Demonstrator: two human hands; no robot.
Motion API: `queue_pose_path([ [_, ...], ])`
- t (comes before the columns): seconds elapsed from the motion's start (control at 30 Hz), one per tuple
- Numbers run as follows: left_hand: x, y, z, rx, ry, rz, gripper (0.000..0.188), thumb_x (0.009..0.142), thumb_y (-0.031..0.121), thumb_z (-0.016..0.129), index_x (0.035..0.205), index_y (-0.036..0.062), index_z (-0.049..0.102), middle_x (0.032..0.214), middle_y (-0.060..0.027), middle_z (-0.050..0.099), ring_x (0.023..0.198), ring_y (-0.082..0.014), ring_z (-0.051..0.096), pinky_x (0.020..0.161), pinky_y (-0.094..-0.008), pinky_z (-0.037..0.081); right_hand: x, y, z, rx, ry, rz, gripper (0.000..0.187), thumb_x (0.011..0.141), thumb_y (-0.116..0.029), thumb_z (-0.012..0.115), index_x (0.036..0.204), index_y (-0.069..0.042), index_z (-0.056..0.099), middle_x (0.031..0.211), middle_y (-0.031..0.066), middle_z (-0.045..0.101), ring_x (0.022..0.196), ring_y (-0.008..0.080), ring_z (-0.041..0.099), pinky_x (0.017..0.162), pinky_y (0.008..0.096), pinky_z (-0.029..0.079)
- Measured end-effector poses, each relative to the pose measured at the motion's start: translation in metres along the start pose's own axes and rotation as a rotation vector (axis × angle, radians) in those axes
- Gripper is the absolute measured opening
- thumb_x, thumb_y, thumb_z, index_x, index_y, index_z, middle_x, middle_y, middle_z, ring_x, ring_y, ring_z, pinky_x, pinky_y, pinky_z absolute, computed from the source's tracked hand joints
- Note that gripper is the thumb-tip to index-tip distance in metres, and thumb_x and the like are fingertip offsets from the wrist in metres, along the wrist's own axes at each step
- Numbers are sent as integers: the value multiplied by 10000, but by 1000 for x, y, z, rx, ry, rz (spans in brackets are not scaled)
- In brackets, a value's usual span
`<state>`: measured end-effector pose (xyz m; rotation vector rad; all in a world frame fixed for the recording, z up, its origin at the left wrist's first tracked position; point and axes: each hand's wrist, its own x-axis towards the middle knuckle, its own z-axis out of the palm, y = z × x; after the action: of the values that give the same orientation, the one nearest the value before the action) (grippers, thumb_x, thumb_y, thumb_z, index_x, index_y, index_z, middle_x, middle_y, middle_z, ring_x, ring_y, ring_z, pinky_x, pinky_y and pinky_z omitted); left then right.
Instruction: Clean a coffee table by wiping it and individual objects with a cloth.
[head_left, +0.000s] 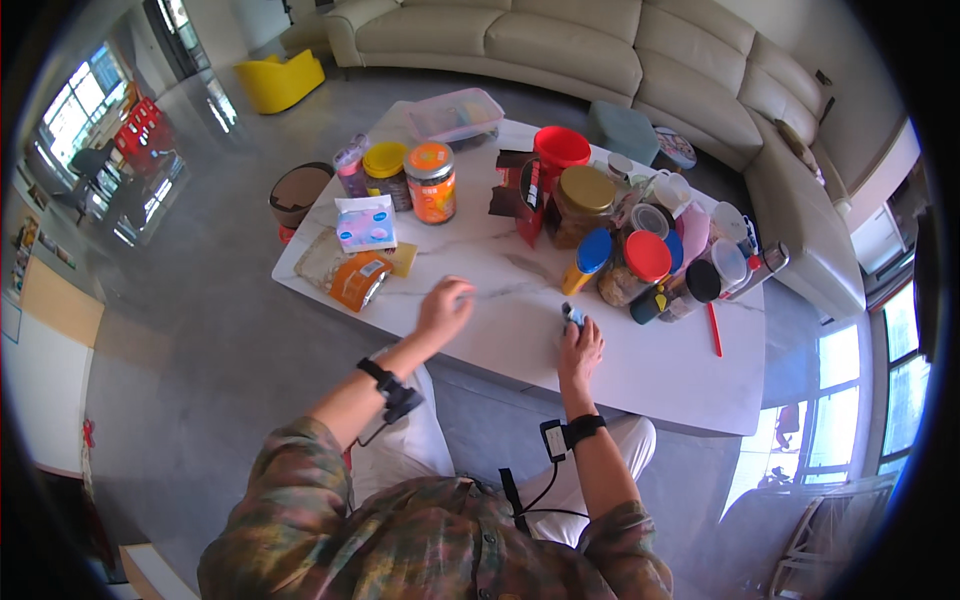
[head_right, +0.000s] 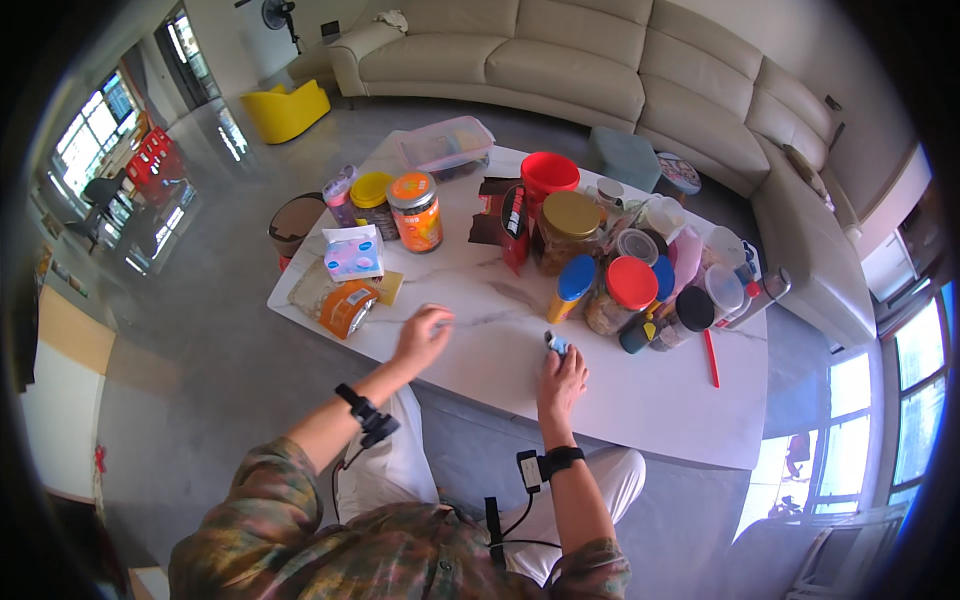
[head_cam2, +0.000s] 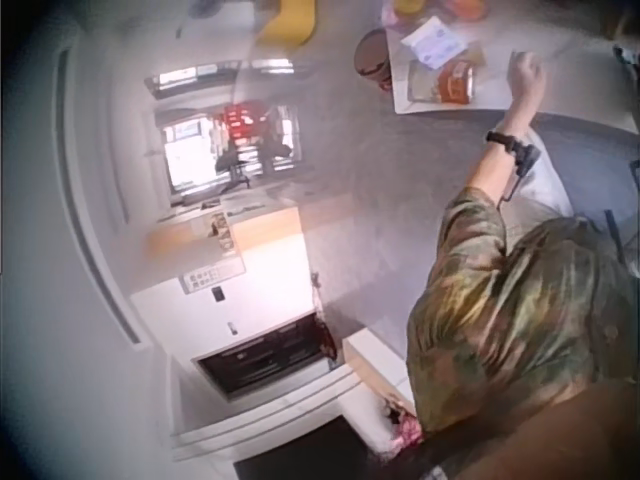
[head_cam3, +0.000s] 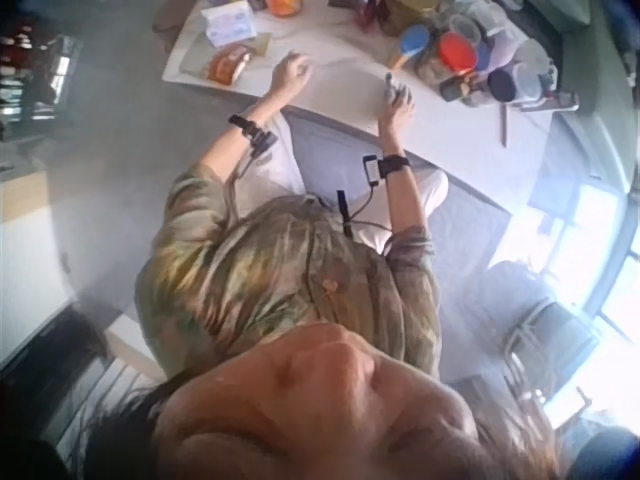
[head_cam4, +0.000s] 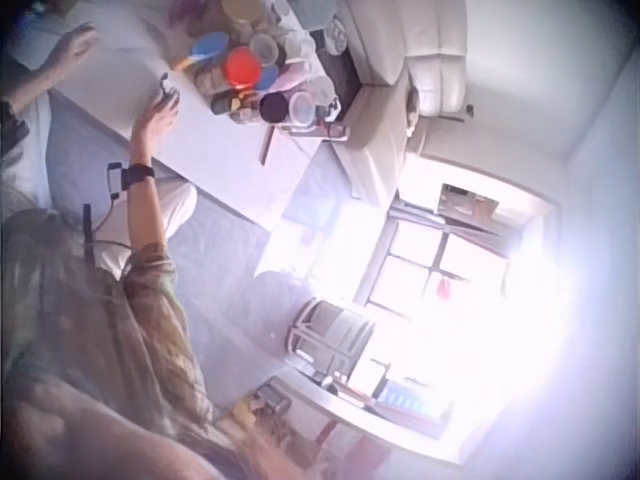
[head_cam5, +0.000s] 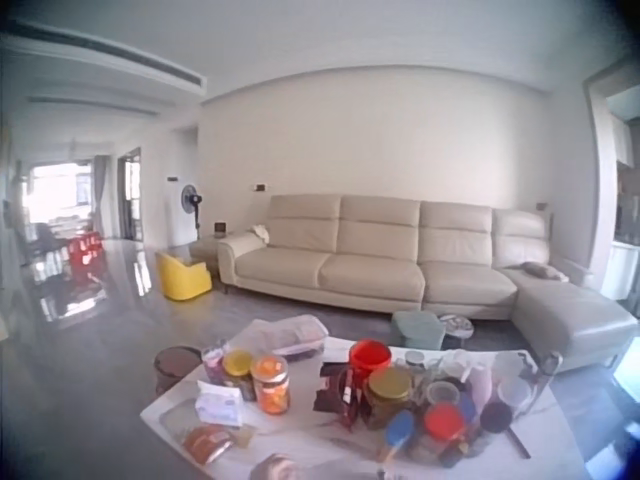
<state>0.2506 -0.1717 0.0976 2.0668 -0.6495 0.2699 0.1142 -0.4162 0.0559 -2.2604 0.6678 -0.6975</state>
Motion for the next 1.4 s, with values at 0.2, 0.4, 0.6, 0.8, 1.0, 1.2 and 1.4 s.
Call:
queue_pose_path([
  [0.2, -37, -79, -41, 322, 32, 50, 377, 889, 90, 611, 1262, 63, 565, 1278, -135, 592, 1197, -332, 571, 983, -432, 468, -20, -34, 15, -297, -272, -229, 488, 875, -22, 528, 1363, -31, 524, 1454, 144, 485, 1295, 361, 457, 1045, 492, 382],
  [0.4, -32, -69, -38, 420, -4, -8, 472, 918, 89, 561, 1382, 56, 484, 1371, -150, 551, 1314, -322, 503, 1069, -469, 399, 5, -48, 79, -39, -208, -308, 481, 781, 79, 542, 1251, 3, 605, 1342, 169, 578, 1238, 376, 508, 1060, 457, 416],
  [0.6, -35, -70, -40, 362, 77, 45, 461, 890, 56, 563, 1348, 29, 513, 1279, -169, 596, 1237, -338, 561, 1024, -472, 425, 19, -121, 169, 134, -294, -477, 459, 766, 74, 562, 1211, -21, 627, 1271, 155, 611, 1214, 378, 526, 1039, 446, 433],
  [0.8, -34, -67, -39, 315, 81, -18, 462, 897, 30, 527, 1359, 43, 514, 1313, -170, 597, 1248, -332, 563, 1042, -461, 422, 3, -141, 190, 213, -386, -596, 350, 791, 16, 581, 1125, -51, 666, 1219, 116, 634, 1138, 354, 565, 965, 449, 459],
  [1.0, -37, -72, -39, 358, 95, 8, 438, 895, 29, 544, 1332, 51, 532, 1302, -158, 607, 1252, -323, 564, 1049, -451, 430, -2, -87, 108, 128, -557, -644, 273, 789, -2, 610, 1032, -64, 717, 1225, 105, 639, 1163, 329, 562, 948, 456, 465],
  [1.2, -35, -74, -35, 395, 114, 35, 434, 846, 25, 596, 1277, 47, 553, 1271, -139, 610, 1256, -312, 558, 1049, -455, 428, -5, -69, 41, -322, -468, -563, 429, 810, -41, 628, 1239, -50, 618, 1490, 163, 444, 1354, 369, 427, 1014, 526, 415],
  [1.4, -37, -75, -39, 407, 76, 21, 383, 830, 40, 620, 1213, 61, 596, 1273, -136, 601, 1269, -300, 546, 1051, -456, 419, 14, -101, 116, -304, -503, -502, 629, 865, -138, 627, 1440, -10, 407, 1544, 197, 359, 1430, 372, 330, 1088, 565, 336],
])
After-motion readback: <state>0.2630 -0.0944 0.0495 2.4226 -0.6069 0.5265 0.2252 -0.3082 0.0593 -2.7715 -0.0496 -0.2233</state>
